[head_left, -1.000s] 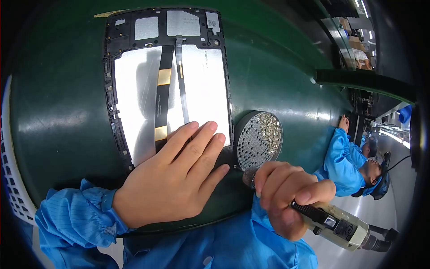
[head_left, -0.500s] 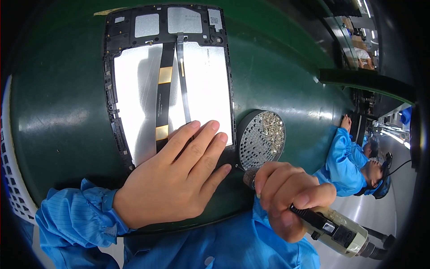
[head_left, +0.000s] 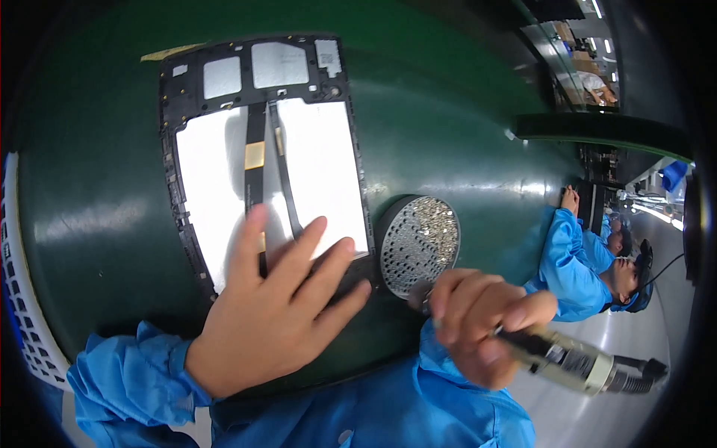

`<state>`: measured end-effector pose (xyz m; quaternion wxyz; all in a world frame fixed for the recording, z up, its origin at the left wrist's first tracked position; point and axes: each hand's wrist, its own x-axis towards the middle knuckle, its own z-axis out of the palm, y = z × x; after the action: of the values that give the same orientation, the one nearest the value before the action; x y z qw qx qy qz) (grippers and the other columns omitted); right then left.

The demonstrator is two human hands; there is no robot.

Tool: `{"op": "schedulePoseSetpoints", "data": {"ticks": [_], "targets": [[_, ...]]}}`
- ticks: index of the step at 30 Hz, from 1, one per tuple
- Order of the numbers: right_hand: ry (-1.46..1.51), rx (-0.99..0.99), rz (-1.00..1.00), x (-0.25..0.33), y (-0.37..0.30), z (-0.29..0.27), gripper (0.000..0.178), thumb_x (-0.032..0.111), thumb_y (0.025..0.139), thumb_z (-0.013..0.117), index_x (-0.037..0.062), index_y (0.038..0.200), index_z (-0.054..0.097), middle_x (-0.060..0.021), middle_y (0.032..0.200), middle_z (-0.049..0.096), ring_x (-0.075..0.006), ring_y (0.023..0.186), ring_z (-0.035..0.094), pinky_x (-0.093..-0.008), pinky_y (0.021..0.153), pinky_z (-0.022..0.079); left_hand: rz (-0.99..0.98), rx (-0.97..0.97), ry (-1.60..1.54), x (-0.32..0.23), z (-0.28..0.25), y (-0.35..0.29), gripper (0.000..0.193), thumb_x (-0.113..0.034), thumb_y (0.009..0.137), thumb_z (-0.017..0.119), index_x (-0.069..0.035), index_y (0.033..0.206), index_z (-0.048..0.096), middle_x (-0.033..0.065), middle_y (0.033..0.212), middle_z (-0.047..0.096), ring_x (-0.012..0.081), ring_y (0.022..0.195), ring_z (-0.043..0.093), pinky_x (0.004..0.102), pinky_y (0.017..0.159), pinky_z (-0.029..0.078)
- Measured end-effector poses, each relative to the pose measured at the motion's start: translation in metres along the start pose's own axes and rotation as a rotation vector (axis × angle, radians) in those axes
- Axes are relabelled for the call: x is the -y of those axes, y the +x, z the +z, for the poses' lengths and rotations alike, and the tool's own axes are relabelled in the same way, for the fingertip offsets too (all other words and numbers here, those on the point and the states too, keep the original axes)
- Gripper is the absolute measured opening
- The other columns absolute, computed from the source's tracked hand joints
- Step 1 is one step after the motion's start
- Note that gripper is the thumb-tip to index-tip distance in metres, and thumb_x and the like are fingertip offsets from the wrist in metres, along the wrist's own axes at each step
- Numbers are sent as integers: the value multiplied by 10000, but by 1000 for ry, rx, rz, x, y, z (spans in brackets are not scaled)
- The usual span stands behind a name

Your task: The person fastens screws from a screw tray into an electronic device frame using an electric screwdriver.

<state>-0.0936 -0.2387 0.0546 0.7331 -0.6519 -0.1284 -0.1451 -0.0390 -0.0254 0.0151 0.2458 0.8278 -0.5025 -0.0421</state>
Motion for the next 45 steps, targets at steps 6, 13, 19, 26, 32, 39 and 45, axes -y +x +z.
{"op": "schedulePoseSetpoints", "data": {"ticks": [6,13,19,26,32,39,45], "targets": [[-100,-143,-53,-2,14,-34,366,114,830,611,73,1160,457,-58,634,491,-184,583,510,-377,627,435,-367,186,206,-8,-26,-5,756,-428,605,812,-239,1296,571,213,1496,292,479,1375,244,698,963,296],[-10,-193,-39,-23,25,-28,384,46,793,581,43,1153,447,-69,655,482,-197,619,511,-403,668,442,-347,269,192,-7,-24,-5,699,-441,664,781,-190,1286,585,230,1497,275,517,1375,213,624,865,426],[-14,-188,-25,-27,23,-25,361,28,797,580,32,1134,451,-72,658,490,-197,620,517,-410,682,454,-355,262,162,-6,-29,-3,701,-428,635,805,-176,1258,607,232,1486,286,503,1334,285,580,844,454],[-35,-169,-9,-32,21,-23,342,17,806,581,33,1122,452,-73,663,495,-189,617,519,-411,693,469,-370,263,84,-1,-33,-3,741,-429,577,839,-179,1239,619,225,1484,291,485,1311,318,552,867,472],[-27,-180,-16,-34,20,-24,335,19,814,590,31,1120,453,-70,663,499,-189,625,530,-405,698,478,-378,284,123,-4,-37,-4,767,-452,571,832,-183,1255,614,211,1479,305,498,1335,286,629,975,377],[-35,-171,10,-33,19,-23,336,-4,810,601,33,1112,460,-74,685,518,-195,641,547,-420,728,491,-147,81,122,0,-31,-1,652,-400,610,797,-127,1179,634,208,1427,385,478,1326,325,673,1058,240],[-81,-152,14,-33,19,-25,308,-6,822,601,39,1095,464,-85,709,540,-193,643,554,-420,735,496,192,-12,7,6,-6,-2,352,-164,744,705,-119,1092,677,165,1242,581,371,1208,519,509,1042,396]]}}
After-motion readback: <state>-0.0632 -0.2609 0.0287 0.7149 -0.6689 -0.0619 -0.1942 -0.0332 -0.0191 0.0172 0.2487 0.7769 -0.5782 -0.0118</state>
